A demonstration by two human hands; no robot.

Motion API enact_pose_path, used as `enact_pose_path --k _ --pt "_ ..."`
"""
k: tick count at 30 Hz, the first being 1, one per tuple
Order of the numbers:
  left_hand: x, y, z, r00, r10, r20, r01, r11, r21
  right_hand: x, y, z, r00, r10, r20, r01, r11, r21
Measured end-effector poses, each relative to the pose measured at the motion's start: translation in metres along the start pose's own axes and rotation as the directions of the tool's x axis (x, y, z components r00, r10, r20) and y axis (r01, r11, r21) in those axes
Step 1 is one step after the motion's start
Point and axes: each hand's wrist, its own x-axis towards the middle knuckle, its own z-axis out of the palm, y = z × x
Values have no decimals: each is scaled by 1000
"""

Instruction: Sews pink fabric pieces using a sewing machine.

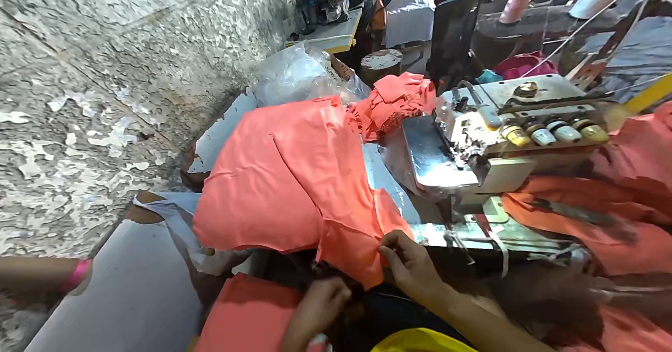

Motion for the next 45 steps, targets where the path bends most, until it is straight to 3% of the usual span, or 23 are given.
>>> enact_pose_path --k 1,2,3,4,6,9,12,16,19,22,25,28,31,35,40,42,44,45 --pt "-1 13 -14 982 67 -179 -63 998 29 -2 0 0 1000 5 6 -5 1000 -3" --pt "4 26 -23 904 173 -391 -153 985 81 -3 0 0 1000 10 10 -10 1000 -3" --pt "16 35 -31 779 313 -543 -255 950 183 -3 -1 1 1000 11 11 -11 1000 -3" --pt "31 40 -38 675 451 -584 -339 893 297 -3 -2 1 1000 5 13 -5 1000 -5" --pt "61 37 -48 599 621 -506 -413 781 469 -3 -3 -1 1000 -25 5 25 999 -34" --pt "86 31 -52 609 681 -406 -445 717 536 1 -2 -9 996 -88 -12 86 989 -119" --pt "94 33 -50 600 692 -401 -506 717 479 7 3 -20 989 -146 -25 137 966 -220" --pt "110 70 -57 581 726 -367 -618 687 382 25 8 -39 973 -228 -41 200 916 -347" --pt "140 122 -70 552 786 -279 -680 618 396 46 9 -63 969 -206 -136 134 901 -413" --pt "192 169 -71 534 833 -142 -753 546 367 60 11 -94 953 -120 -278 -38 864 -501" --pt "248 195 -53 596 801 52 -776 559 293 60 22 -128 937 -64 -342 -144 825 -547" --pt "273 211 -31 761 629 157 -641 696 323 52 35 -149 951 76 -298 -244 778 -579" --pt "267 223 -20 903 419 93 -423 835 351 48 31 -153 955 160 -251 -283 745 -604" --pt "260 223 -15 945 326 3 -312 900 304 44 13 -148 942 193 -276 -331 685 -650" --pt "279 229 5 939 318 -129 -287 934 211 60 11 -149 910 285 -300 -413 673 -613" --pt "288 228 5 919 371 -132 -340 917 209 65 12 -149 900 305 -312 -433 705 -561" --pt "297 216 5 848 501 -172 -464 859 216 66 18 -148 901 276 -334 -418 754 -507" --pt "302 205 8 756 609 -239 -563 792 238 64 20 -149 900 269 -344 -412 785 -463"
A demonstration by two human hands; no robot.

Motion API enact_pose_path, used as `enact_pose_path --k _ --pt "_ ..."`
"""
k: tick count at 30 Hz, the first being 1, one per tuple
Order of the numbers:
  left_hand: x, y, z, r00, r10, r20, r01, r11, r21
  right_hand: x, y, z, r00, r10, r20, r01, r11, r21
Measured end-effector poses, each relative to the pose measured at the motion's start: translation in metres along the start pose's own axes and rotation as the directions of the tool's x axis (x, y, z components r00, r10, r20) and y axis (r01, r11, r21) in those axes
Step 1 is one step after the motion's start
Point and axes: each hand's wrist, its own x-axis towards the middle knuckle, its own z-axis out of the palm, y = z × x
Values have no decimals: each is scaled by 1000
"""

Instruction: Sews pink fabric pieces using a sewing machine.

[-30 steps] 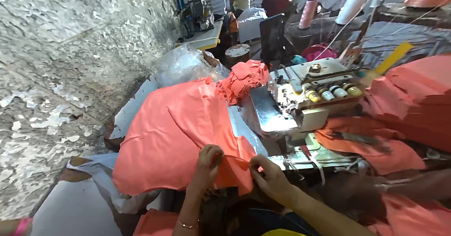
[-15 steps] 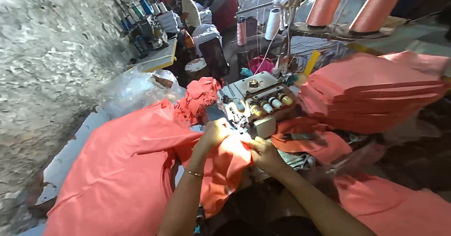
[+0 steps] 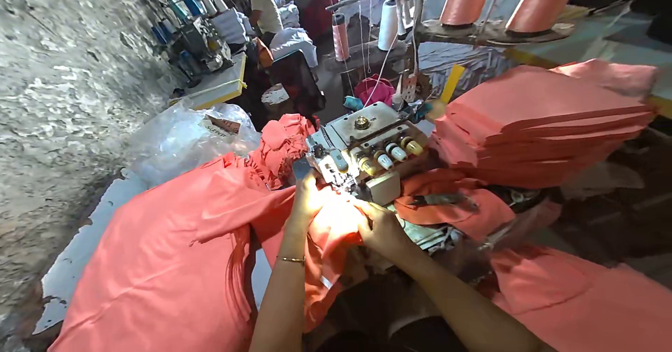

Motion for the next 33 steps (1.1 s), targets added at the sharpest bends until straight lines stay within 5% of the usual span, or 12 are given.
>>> enact_pose_path --k 3,5,9,15,21,25,33 --pt "-25 -18 4 868 356 -345 -336 934 119 -3 11 -7 989 133 70 -146 956 253" --pt "-64 1 -2 754 493 -435 -463 868 181 -2 16 -17 969 206 134 -244 871 427" --pt "-140 30 25 633 750 -195 -744 658 114 -4 15 -23 961 224 163 -277 801 532" --pt "-118 4 35 788 583 -200 -534 808 249 -6 9 -22 962 237 134 -273 842 466" --pt "-105 3 14 815 577 -52 -560 808 185 -4 10 -24 968 195 161 -240 908 345" --pt "-116 33 -5 784 620 18 -608 763 220 2 11 -25 993 115 -22 -112 986 125" --pt "-115 55 -3 807 582 -97 -550 802 234 4 19 -32 919 -378 116 345 909 233"
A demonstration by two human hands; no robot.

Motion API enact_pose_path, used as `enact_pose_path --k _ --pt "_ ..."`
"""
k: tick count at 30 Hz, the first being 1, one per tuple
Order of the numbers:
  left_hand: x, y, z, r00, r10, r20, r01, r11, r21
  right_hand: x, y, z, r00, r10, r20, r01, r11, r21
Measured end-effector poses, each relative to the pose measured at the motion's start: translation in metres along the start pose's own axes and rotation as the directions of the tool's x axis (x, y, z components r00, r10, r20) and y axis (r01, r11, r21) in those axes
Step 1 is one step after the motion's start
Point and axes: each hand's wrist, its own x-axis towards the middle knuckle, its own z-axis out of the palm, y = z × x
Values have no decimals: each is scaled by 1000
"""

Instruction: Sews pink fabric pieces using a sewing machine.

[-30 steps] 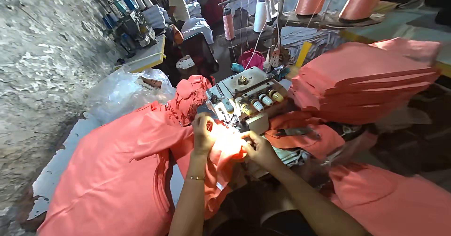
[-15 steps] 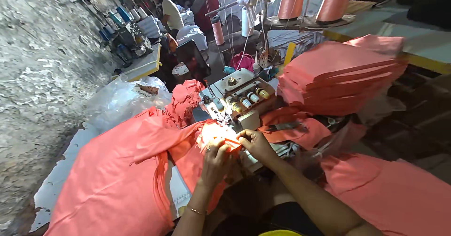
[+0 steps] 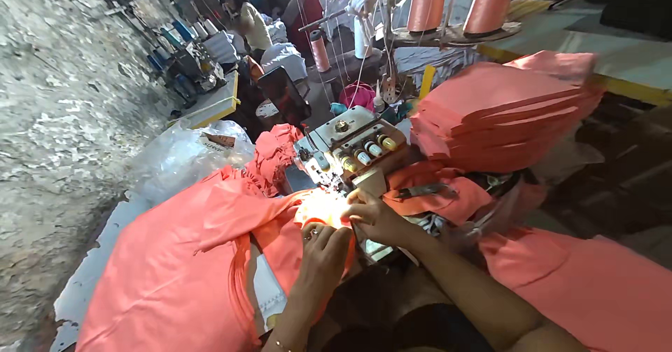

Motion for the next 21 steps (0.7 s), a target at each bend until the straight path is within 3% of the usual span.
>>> enact_pose_path --k 6,9,13,16,21 --pt "1 4 11 991 -55 -124 46 997 -69 -9 -1 0 972 -199 -125 205 978 39" --pt "-5 6 22 988 -80 -135 80 997 -4 -16 5 -1 955 -255 -149 259 966 10" --pt "-8 0 34 990 -142 15 138 978 159 -22 5 -10 968 -238 -80 239 971 -1" --pt "-10 -20 35 996 -87 -9 87 962 258 -25 14 -2 979 -203 -35 205 974 94" --pt "-11 -36 25 999 -43 28 32 946 323 -30 23 35 972 -178 -151 189 980 64"
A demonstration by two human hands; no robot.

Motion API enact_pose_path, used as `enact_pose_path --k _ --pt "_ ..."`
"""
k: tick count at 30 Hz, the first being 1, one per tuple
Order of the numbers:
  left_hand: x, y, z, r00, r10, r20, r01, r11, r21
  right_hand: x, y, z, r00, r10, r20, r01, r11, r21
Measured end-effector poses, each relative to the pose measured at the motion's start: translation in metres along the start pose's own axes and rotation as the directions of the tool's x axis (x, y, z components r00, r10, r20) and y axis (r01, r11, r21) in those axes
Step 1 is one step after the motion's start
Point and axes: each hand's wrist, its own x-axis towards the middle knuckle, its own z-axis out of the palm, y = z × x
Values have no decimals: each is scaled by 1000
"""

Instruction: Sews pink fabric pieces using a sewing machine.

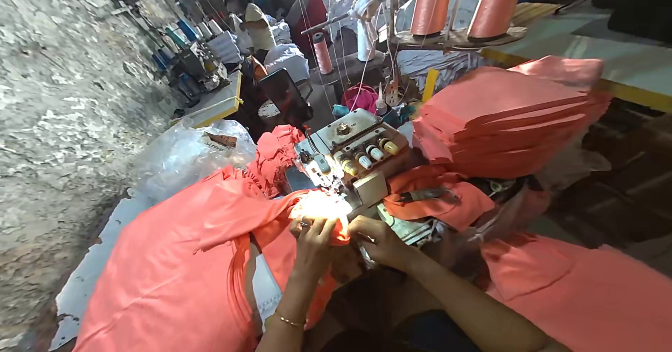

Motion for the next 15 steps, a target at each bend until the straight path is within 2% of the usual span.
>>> enact_pose_path --k 6,9,11,15 --pt "0 -7 0 997 14 73 -8 996 -92 0 -18 10 990 77 -120 -82 996 -39" --pt "-1 -8 10 1000 -1 -28 -2 991 -133 2 -12 12 979 86 -185 -114 983 -145" --pt "3 -6 16 995 -35 -97 19 988 -153 6 -18 10 981 65 -182 -94 984 -151" --pt "11 4 19 993 -66 -93 47 981 -186 8 -16 10 978 68 -199 -100 983 -152"
